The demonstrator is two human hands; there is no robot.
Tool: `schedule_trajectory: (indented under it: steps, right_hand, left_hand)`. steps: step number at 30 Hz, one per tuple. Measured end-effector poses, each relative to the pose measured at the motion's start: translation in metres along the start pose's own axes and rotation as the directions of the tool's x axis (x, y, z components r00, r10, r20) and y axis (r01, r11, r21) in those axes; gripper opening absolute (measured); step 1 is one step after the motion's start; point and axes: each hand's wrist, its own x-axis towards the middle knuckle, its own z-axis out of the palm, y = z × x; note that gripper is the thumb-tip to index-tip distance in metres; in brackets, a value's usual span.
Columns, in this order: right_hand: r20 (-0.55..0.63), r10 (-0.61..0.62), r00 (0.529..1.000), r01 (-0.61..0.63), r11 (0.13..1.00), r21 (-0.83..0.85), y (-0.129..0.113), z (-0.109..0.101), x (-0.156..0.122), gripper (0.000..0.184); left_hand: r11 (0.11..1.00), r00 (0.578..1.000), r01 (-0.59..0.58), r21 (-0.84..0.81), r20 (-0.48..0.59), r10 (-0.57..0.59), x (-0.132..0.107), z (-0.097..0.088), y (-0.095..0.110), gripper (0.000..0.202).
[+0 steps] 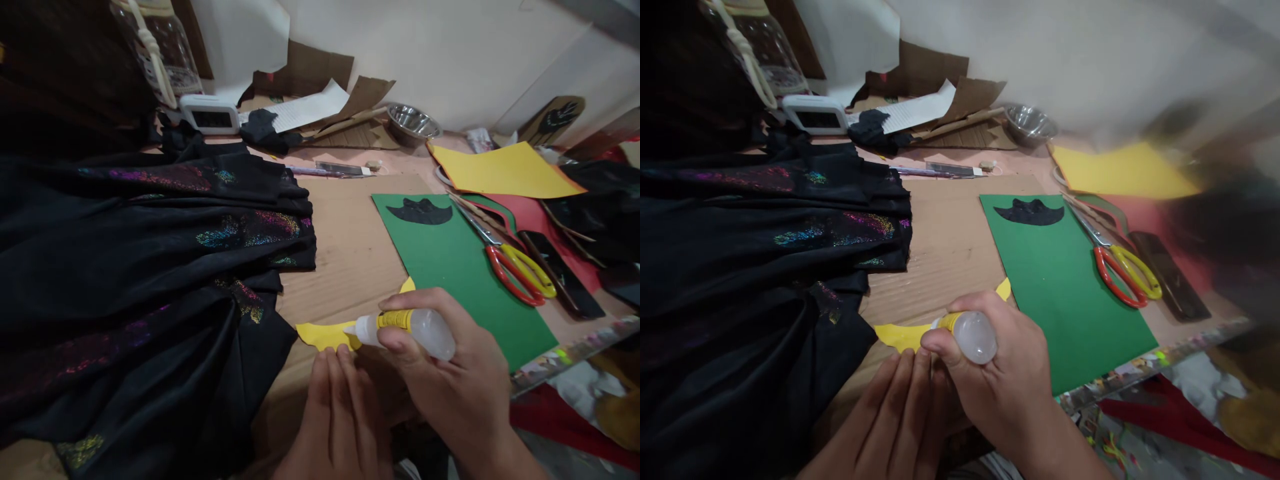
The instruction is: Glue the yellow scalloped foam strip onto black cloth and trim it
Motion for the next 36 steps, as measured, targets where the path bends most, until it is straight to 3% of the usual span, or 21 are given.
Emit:
schedule_trajectory:
  steps: [13, 36]
  right_hand:
    - [0.006, -0.013, 1.000, 0.013, 1.000, 0.011, 0.0002, -0.0005, -0.0014, 0.044]
    - [0.025, -0.021, 0.999, 0.021, 1.000, -0.006, -0.0004, -0.0011, 0.0002, 0.042]
  left_hand:
    - [0.999, 1.000, -0.026, 0.022, 0.012, 0.026, 0.0004, -0.0003, -0.0023, 0.055]
    - [0.998, 0.999, 0.048, -0.031, 0.003, -0.048, 0.0042, -0.0030, -0.0013, 0.047]
